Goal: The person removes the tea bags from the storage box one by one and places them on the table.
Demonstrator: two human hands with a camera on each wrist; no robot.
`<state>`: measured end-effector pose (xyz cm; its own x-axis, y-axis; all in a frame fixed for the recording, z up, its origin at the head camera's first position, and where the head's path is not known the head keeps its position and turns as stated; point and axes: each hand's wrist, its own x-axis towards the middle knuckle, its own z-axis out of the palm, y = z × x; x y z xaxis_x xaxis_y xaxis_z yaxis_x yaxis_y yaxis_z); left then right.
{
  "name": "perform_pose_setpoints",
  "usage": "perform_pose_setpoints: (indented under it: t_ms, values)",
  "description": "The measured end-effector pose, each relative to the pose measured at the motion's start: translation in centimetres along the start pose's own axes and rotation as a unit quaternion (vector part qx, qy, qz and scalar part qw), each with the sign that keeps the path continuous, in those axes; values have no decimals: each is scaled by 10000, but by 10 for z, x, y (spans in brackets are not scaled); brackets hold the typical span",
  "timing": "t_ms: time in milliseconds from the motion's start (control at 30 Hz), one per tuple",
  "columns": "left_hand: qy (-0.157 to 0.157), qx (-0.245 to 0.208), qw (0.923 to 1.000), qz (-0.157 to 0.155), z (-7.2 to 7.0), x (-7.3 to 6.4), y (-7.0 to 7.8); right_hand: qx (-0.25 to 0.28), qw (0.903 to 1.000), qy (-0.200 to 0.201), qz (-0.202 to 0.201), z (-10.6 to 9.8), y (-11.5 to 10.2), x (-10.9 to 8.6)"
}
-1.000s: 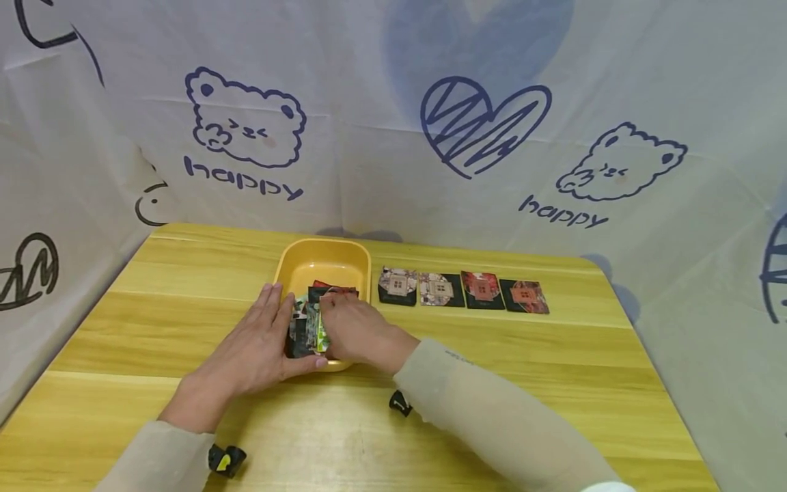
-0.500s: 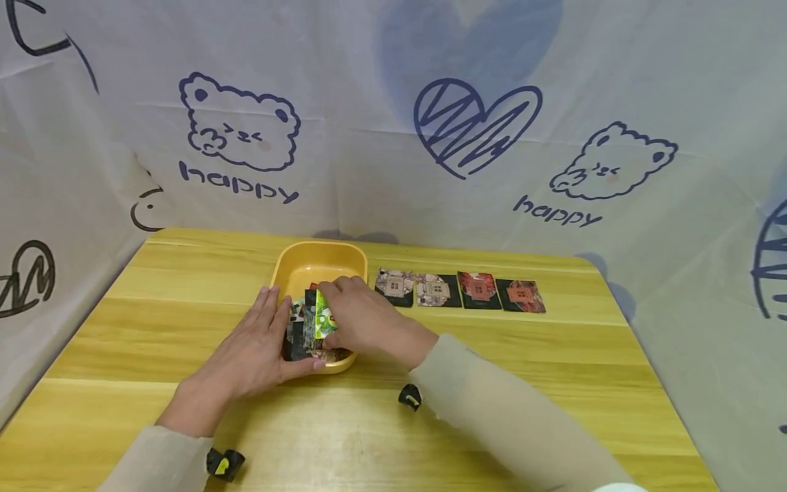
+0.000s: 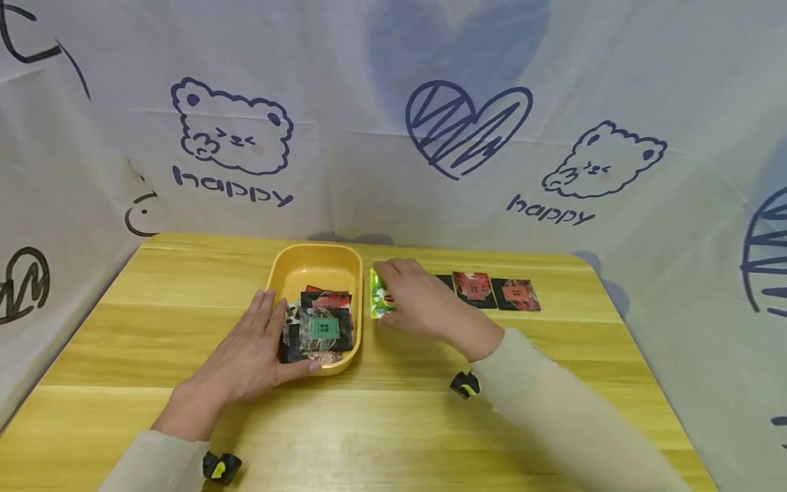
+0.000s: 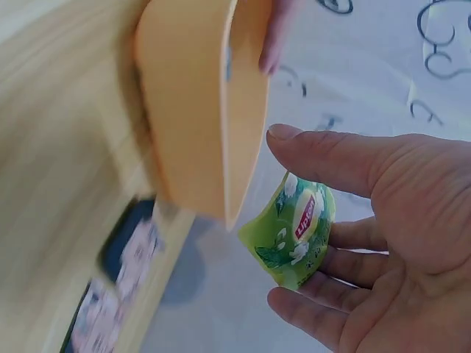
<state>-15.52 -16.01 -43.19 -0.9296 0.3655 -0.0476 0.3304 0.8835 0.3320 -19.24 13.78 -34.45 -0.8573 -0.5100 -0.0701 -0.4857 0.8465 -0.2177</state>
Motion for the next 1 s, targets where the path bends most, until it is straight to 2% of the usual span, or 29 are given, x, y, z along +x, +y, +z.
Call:
perform_pose_setpoints:
  t_ms: [333,667,833,1000]
  values:
    - [-87,-11,10000,-6,0,2,2,180,9968,99,769,0,78,-39]
    - [-99,13,9999,22,-3,0,1,-275,9925,89,1185,7,150,-70]
    - [-120,7,9999,37,-2,1,1,-385,9863,-96,1603,4,190,-87]
    - [-80,47,9999,69,-2,2,1,-463,9788,-267,1975,-7,228,-101]
